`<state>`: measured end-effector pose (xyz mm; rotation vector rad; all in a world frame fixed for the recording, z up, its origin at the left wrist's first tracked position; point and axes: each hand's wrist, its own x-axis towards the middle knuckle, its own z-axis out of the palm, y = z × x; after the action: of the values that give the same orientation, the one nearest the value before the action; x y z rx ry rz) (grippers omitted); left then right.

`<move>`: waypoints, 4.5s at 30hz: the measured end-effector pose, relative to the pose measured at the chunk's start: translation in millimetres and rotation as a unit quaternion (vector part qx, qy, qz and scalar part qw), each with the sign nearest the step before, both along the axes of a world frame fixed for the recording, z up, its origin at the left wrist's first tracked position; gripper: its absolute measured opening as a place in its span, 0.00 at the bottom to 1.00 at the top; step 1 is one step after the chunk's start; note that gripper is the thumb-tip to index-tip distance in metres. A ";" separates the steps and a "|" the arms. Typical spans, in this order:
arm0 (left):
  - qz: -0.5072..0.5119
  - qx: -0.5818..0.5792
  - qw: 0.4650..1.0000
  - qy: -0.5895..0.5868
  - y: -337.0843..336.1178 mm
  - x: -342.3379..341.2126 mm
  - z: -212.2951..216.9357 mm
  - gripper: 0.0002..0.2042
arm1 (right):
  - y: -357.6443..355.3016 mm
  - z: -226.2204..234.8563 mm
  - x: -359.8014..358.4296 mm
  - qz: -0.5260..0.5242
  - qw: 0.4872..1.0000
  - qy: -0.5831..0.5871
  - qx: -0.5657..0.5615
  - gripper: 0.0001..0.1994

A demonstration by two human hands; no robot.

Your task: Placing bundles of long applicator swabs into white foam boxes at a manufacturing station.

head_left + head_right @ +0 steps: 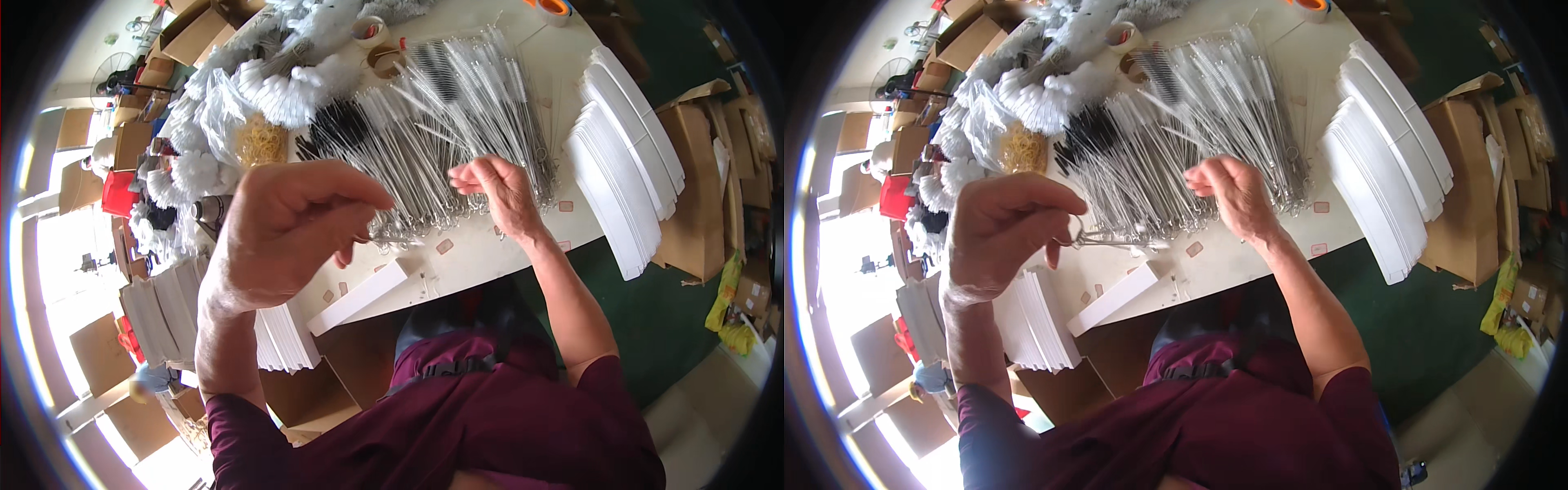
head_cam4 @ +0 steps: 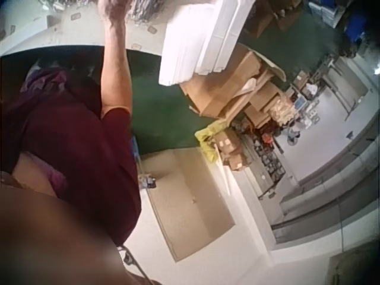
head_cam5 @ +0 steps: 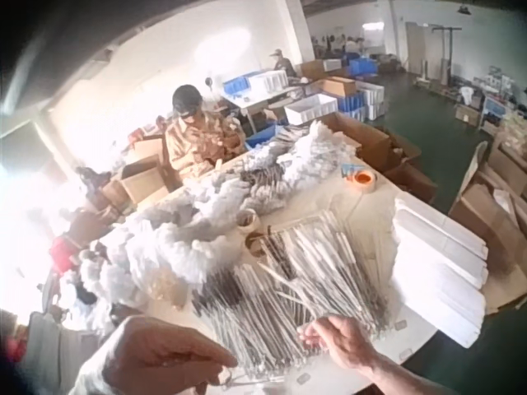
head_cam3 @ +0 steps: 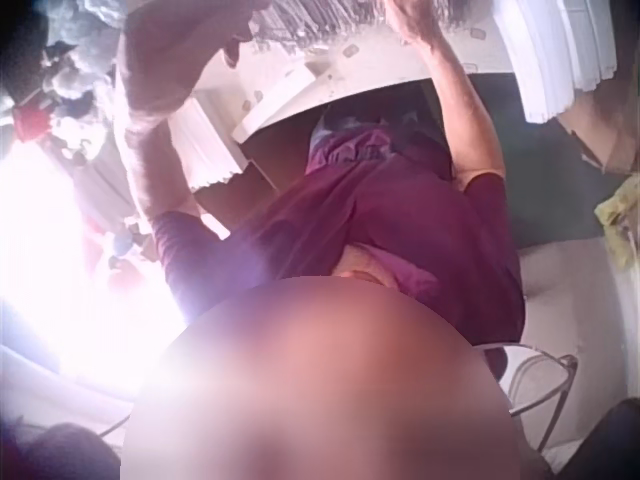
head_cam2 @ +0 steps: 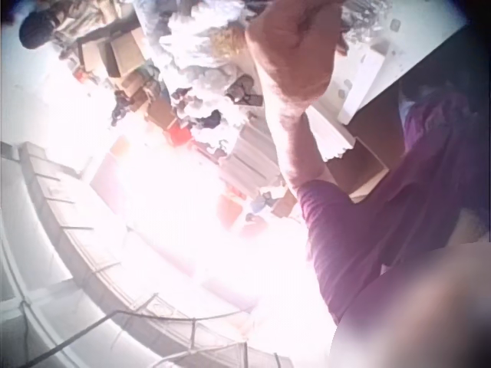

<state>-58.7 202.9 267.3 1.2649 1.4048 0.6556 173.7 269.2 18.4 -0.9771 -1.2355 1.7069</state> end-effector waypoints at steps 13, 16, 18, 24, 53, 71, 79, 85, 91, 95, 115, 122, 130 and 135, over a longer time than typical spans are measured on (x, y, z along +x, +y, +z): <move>-0.007 0.082 0.979 0.186 -11.9 -28.1 -52.3 0.06 | -37.1 48.5 -30.5 0.325 0.935 0.072 -0.124 0.17; 0.010 0.121 0.970 0.210 -16.7 -41.0 -71.4 0.06 | -48.9 37.3 -25.1 0.319 0.934 0.069 -0.148 0.16; 0.021 0.138 0.964 0.224 -18.3 -48.3 -82.2 0.06 | -54.9 36.3 -21.4 0.327 0.931 0.058 -0.153 0.16; 0.041 0.204 0.936 0.283 -21.9 -59.6 -102.1 0.05 | -77.1 16.9 -13.9 0.312 0.934 0.029 -0.171 0.15; -0.055 -0.048 0.894 0.443 -205.6 -59.9 -257.9 0.45 | -111.4 -24.3 15.2 0.198 0.958 -0.174 -0.114 0.21; 0.411 -0.098 0.906 -0.027 -218.8 -107.7 -251.2 0.21 | -120.0 -17.7 8.0 0.230 0.946 -0.185 -0.132 0.21; 0.535 0.060 0.798 -0.271 -133.7 -127.2 -223.2 0.26 | -129.9 7.1 11.9 0.326 0.919 -0.167 -0.148 0.23; 0.570 0.101 0.748 -0.323 -113.8 -129.1 -223.1 0.24 | -132.6 17.8 16.6 0.376 0.895 -0.149 -0.187 0.25; 0.567 0.097 0.713 -0.401 -110.6 -116.5 -226.8 0.22 | -126.3 10.8 18.7 0.396 0.880 -0.172 -0.199 0.25; 0.563 0.100 0.712 -0.408 -114.1 -116.1 -230.0 0.22 | -119.4 6.2 18.6 0.417 0.859 -0.179 -0.236 0.25; 0.570 0.018 0.723 -0.389 -120.7 -90.7 -234.5 0.23 | -97.9 7.9 24.8 0.406 0.863 -0.264 -0.144 0.26; 0.547 -0.008 0.728 -0.413 -121.4 -97.4 -244.7 0.23 | -89.8 4.1 21.5 0.460 0.833 -0.240 -0.191 0.25; 0.556 0.006 0.716 -0.422 -125.2 -95.8 -258.8 0.25 | -100.8 -1.2 16.4 0.427 0.848 -0.254 -0.185 0.25; 0.589 0.017 0.689 -0.423 -125.3 -60.2 -255.9 0.23 | -121.2 -0.8 -4.2 0.375 0.879 -0.244 -0.162 0.22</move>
<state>-118.9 77.6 11.4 -0.2195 1.2047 1.8376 169.5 148.0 17.6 -1.2798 -1.8664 2.4164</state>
